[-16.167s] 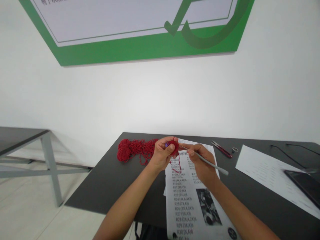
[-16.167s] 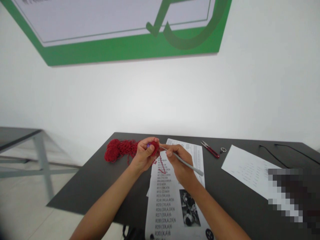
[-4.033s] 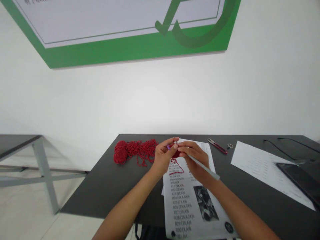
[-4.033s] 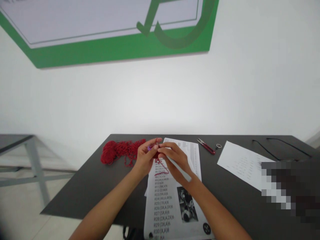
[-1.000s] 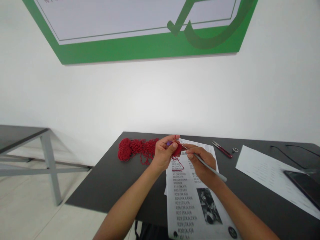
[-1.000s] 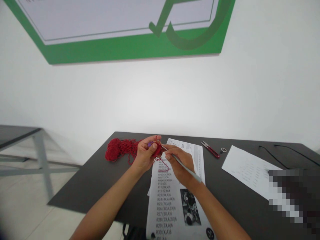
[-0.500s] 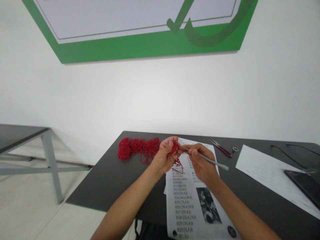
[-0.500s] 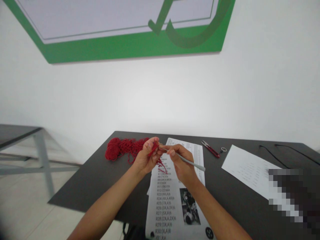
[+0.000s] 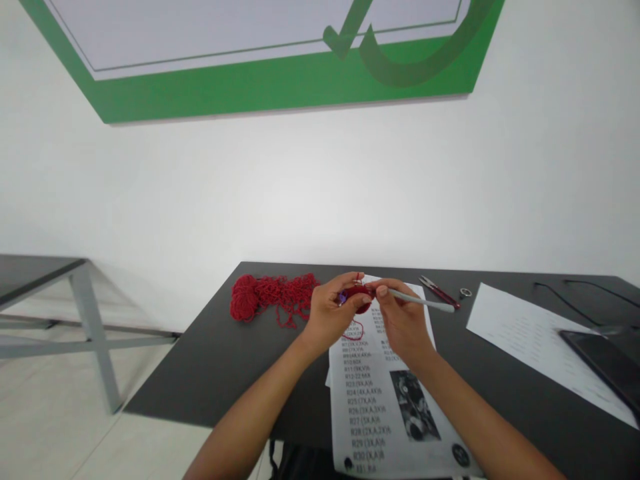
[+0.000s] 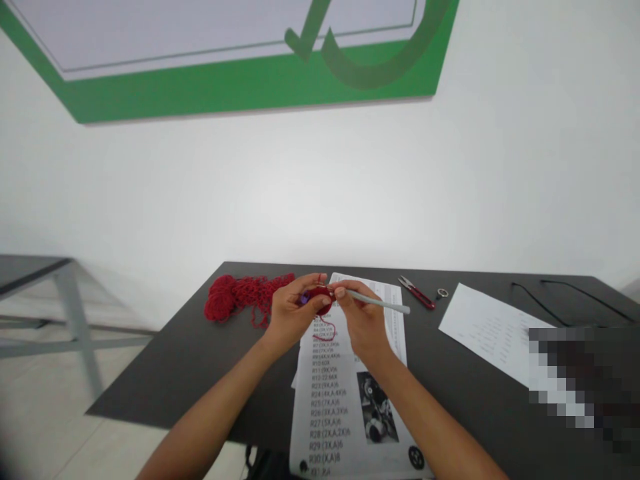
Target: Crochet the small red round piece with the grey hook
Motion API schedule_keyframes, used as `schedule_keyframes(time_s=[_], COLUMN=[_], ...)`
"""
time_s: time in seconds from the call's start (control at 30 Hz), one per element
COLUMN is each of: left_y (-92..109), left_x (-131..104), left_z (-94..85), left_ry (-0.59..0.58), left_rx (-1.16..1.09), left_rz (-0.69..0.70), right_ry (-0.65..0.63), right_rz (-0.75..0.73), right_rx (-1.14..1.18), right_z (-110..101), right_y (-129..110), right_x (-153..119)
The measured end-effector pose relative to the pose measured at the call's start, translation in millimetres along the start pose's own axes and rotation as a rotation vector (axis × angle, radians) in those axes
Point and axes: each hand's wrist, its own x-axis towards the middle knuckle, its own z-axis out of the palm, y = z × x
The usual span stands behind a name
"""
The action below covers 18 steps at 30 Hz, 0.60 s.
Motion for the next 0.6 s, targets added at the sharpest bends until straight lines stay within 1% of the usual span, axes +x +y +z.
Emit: schedule_keyframes(time_s=[0.1,0.2,0.37,0.47,0.6], left_y=[-3,-4,-2,-2,-3], left_x=[0,0,1,2,3], left_z=[0.0,-0.1,0.2,-0.3,-0.6], left_ry=[0.005,0.000,0.010,0.018,0.024], left_rx=[0.037,0.060,0.047,0.030,0.050], left_rz=[0.003,0.005,-0.015,-0.020,0.016], right_ry=[0.037,0.046,0.070,0.061,0.029], right_rz=[-0.042,-0.075,-0.171,-0.238,-0.318], right_rx=[-0.103,-0.163,-0.274,-0.345,-0.417], right_z=[-1,-2,0,2,1], right_y=[-3,-6,-16,-21,-23], right_x=[0,0,-1,-1,0])
